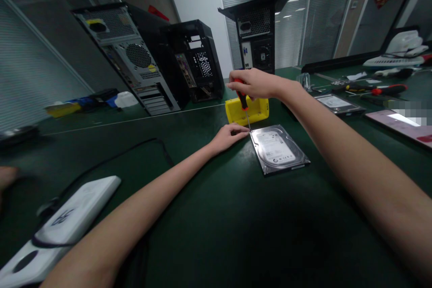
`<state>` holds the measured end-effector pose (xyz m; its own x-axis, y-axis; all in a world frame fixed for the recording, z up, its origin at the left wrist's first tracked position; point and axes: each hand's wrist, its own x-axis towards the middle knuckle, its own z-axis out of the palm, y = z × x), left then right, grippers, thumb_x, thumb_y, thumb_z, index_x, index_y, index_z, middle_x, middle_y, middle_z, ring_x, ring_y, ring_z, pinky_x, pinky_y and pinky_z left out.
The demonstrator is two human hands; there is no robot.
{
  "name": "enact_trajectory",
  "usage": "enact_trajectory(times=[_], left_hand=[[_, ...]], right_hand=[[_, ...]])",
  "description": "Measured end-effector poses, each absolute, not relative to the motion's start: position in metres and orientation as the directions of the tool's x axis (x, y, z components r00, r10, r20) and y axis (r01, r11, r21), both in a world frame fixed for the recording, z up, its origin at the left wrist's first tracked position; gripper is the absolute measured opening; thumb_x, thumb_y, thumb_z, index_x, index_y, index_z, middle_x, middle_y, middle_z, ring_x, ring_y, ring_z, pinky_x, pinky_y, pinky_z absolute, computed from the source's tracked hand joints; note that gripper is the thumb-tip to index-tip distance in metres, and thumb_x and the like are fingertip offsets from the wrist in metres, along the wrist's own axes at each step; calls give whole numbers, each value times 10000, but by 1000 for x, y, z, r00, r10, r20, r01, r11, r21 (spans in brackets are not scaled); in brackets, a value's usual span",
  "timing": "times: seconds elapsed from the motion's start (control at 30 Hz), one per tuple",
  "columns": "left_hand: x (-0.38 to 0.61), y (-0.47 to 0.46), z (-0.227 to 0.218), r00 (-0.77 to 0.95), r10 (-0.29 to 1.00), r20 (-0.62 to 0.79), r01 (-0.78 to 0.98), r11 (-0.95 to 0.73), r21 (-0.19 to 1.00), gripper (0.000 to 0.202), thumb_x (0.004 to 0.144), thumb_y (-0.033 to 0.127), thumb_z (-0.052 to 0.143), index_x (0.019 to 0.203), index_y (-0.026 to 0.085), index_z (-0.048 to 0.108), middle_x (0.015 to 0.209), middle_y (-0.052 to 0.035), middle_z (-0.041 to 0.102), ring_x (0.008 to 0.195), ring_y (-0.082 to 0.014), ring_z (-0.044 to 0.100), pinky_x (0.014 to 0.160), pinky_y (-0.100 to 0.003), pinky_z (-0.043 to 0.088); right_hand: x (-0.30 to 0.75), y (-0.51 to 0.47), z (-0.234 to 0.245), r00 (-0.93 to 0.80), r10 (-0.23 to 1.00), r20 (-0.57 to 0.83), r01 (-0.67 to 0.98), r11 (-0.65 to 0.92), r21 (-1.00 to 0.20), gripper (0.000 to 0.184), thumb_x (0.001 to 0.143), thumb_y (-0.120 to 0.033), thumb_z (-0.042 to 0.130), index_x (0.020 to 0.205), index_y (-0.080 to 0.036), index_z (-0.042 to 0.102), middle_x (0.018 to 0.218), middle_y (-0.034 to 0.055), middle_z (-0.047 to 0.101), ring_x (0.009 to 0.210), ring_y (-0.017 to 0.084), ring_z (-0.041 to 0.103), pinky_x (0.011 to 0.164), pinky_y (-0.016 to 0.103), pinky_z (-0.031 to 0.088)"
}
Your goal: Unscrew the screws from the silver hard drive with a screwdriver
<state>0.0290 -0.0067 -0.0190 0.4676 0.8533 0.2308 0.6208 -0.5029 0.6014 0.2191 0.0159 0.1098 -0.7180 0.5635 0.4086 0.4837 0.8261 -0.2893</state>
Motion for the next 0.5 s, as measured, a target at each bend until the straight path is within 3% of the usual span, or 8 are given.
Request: enact_trajectory(times=[0.17,0.27,0.4,0.5], left_hand=[[29,-7,-19,460,858,228,629,-497,598,326,843,382,548,1052,165,673,1029,-79,651,906,-178,583,821,-313,454],[29,-7,-19,466,853,236,622,-506,598,325,845,384,543,1049,169,675,1032,-75,652,907,-179,582,813,-308,452],[29,-7,-19,468,850,240,624,-511,591,329,843,389,542,1050,170,676,1026,-75,654,898,-177,581,797,-303,452],[29,-7,-19,463,855,232,634,-503,588,325,840,383,548,1043,165,678,1013,-78,657,883,-176,579,782,-302,451]], right_hand=[[218,16,111,-704,598,383,467,796,-384,323,915,-262,277,1069,-131,529,881,72,588,574,82,509,587,252,446],[218,17,110,-704,601,378,461,792,-400,333,913,-297,310,1127,-135,507,912,75,584,557,73,503,561,244,444],[219,18,108,-710,565,421,456,824,-335,347,900,-357,381,1162,-150,477,909,61,578,567,70,489,579,247,428],[220,20,106,-699,540,468,488,839,-239,330,886,-393,414,1082,-151,524,858,50,577,617,84,483,632,258,410]])
